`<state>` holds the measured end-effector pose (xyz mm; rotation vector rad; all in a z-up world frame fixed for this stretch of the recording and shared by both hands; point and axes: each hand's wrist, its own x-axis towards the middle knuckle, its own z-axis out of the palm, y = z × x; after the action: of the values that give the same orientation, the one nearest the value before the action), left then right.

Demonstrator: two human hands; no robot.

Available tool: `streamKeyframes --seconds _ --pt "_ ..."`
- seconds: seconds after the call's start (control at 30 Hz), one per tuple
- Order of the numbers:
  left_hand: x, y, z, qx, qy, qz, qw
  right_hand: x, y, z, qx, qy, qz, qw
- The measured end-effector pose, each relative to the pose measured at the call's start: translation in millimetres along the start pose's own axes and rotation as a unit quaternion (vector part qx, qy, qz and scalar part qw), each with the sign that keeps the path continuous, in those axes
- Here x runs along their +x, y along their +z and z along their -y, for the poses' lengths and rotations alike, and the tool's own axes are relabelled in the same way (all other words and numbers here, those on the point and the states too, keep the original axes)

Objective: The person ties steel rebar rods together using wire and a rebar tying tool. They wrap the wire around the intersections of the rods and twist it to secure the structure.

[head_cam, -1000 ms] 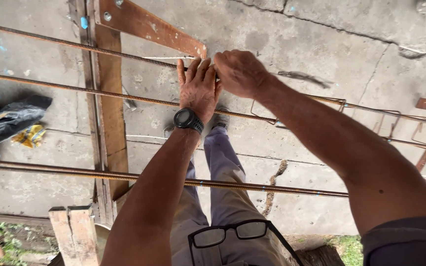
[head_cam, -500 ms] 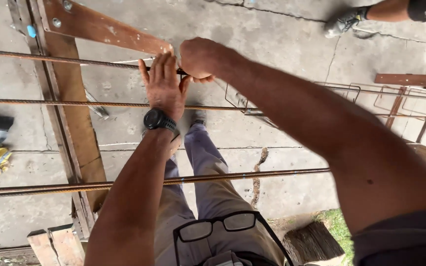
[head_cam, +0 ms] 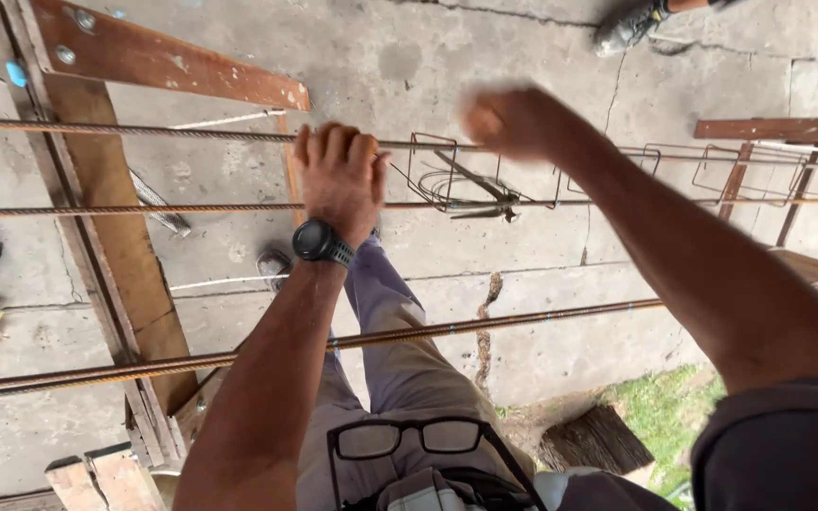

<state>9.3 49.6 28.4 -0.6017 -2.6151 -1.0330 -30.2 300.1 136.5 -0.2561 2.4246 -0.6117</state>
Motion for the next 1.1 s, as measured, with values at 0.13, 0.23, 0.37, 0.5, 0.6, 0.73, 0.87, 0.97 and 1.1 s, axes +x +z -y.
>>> streamKeyframes --seconds 0.13,0.23,0.37,0.5,0.6,0.73,0.87,0.97,1.1 --pt "4.6 7.5 -11.2 0.026 0.1 0.115 0.988 -65.6 9.4 10.4 0.07 0.204 0.169 0.962" --pt "15.9 3.9 -33.7 -0.063 0.156 0.185 0.968 -82.9 39.2 -16.5 0.147 0.184 0.114 0.965" --pt "-6.7 33.2 -55.4 -0.016 0.196 0.29 0.936 -95.1 83.8 -55.6 0.113 0.146 0.051 0.981" --pt "-15.5 61.6 -58.8 0.094 0.181 0.419 0.885 -96.6 118.9 -82.9 -0.03 0.093 0.023 0.995" --pt "-22.7 74.9 -57.3 0.14 0.168 0.275 0.936 -103.1 123.6 -92.4 -0.029 -0.033 -0.094 0.995" --pt "-8.0 51.3 -62.6 0.09 0.145 0.364 0.916 -137.2 51.1 -69.0 -0.009 -0.049 -0.128 0.991" --pt "-14.6 39.0 -56.5 0.001 0.183 0.242 0.953 -198.7 -51.9 -85.4 0.24 0.098 -0.214 0.942" --pt "-10.6 37.6 -52.4 -0.049 0.19 0.146 0.97 -123.9 -92.4 25.9 0.326 -0.019 -0.265 0.907" --pt "-5.6 26.1 -57.3 -0.089 0.156 0.11 0.978 -67.6 -50.3 38.9 0.427 0.121 -0.187 0.876"
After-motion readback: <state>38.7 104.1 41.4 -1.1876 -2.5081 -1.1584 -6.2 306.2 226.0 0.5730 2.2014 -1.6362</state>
